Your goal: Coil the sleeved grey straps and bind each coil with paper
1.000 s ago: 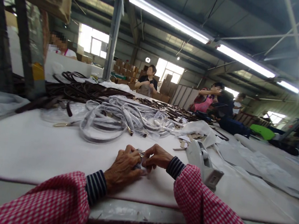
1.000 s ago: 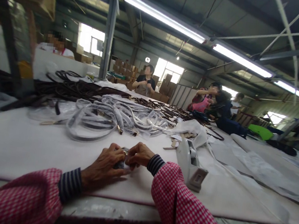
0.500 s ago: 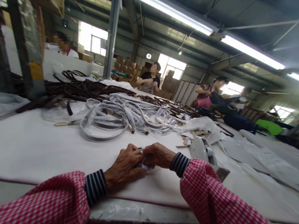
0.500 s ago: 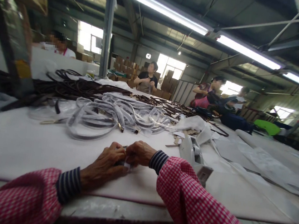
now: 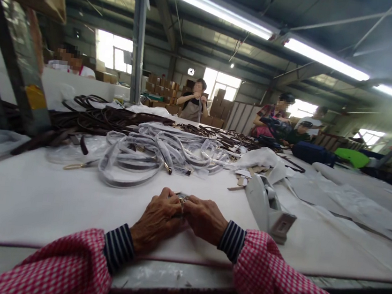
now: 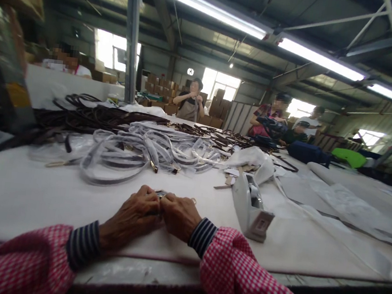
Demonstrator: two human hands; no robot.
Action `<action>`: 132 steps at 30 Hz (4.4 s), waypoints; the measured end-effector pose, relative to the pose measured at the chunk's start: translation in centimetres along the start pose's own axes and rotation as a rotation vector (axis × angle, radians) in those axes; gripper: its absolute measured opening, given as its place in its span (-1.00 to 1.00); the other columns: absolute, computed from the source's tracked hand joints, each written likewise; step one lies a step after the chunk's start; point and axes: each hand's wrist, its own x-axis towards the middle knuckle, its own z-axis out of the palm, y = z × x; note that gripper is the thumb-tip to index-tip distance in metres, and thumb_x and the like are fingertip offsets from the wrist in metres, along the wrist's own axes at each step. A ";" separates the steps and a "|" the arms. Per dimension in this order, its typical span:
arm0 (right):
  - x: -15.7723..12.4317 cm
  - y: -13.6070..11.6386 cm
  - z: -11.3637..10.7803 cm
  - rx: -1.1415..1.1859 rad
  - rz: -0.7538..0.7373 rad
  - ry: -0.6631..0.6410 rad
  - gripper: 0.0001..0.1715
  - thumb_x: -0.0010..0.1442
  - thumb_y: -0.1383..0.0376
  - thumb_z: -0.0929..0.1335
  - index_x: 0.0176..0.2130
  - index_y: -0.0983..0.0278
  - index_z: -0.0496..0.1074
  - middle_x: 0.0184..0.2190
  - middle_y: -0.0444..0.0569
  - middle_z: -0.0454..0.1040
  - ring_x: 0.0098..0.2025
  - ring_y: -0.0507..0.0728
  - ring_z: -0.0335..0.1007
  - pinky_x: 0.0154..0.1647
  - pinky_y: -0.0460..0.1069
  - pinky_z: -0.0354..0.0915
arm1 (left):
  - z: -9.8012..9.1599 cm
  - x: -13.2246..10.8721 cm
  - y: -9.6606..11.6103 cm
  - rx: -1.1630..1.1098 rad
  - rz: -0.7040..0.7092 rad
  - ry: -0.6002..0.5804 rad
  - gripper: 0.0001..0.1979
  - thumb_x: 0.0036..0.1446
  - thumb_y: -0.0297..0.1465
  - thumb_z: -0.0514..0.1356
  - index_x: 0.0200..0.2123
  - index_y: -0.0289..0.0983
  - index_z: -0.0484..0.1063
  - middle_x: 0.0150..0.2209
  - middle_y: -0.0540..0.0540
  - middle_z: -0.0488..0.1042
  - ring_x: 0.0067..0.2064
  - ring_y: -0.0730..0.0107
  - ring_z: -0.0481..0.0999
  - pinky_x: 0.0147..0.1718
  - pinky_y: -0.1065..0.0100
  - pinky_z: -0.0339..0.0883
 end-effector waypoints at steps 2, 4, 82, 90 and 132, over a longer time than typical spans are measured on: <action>0.2 -0.3 -0.4 0.083 0.013 -0.012 -0.81 0.23 0.46 0.31 -0.17 0.28 0.46 -0.20 0.02 0.51 -0.22 0.14 0.47 -0.25 -0.04 0.27 | 0.0 0.0 0.0 0.011 0.005 0.008 -0.91 0.24 -0.33 0.23 -0.29 -0.10 0.56 -0.20 -0.02 0.53 -0.06 0.10 0.27 -0.18 0.14 0.20; -0.1 -0.7 -0.3 0.140 0.014 0.020 -0.81 0.17 0.48 0.32 -0.20 0.29 0.45 -0.18 0.03 0.50 -0.18 0.15 0.47 -0.19 -0.03 0.30 | 0.1 0.0 -0.1 0.029 0.008 0.015 -0.90 0.24 -0.32 0.22 -0.29 -0.10 0.57 -0.21 -0.03 0.53 -0.06 0.10 0.26 -0.18 0.15 0.21; -19.0 10.7 -0.5 1.083 0.932 1.086 -0.46 -0.21 -0.03 0.59 -0.51 0.30 0.40 -0.64 -0.20 0.28 -0.64 -0.07 0.10 -0.72 -0.18 -0.01 | 5.5 4.6 3.2 -0.103 -0.071 0.033 -0.72 0.28 -0.11 0.12 -0.31 -0.18 0.44 -0.25 -0.08 0.37 -0.16 0.14 0.39 -0.16 0.19 0.30; -18.3 5.7 0.5 0.980 0.821 0.924 -0.50 0.02 -0.06 0.51 -0.47 0.28 0.37 -0.63 -0.25 0.16 -0.64 -0.06 0.04 -0.68 -0.14 0.04 | 4.9 4.7 3.5 -0.263 -0.181 0.164 -0.75 0.20 -0.16 0.21 -0.33 -0.23 0.47 -0.29 -0.07 0.35 -0.20 0.16 0.38 -0.17 0.21 0.28; -4.6 2.3 1.1 1.074 0.747 0.506 -0.53 0.02 -0.03 0.46 -0.55 0.28 0.36 -0.75 -0.27 0.18 -0.71 -0.09 -0.05 -0.71 -0.13 -0.13 | 4.4 4.5 4.1 -0.239 -0.264 0.226 -0.87 0.12 -0.31 0.23 -0.31 -0.26 0.44 -0.27 -0.11 0.36 -0.17 0.15 0.39 -0.17 0.22 0.27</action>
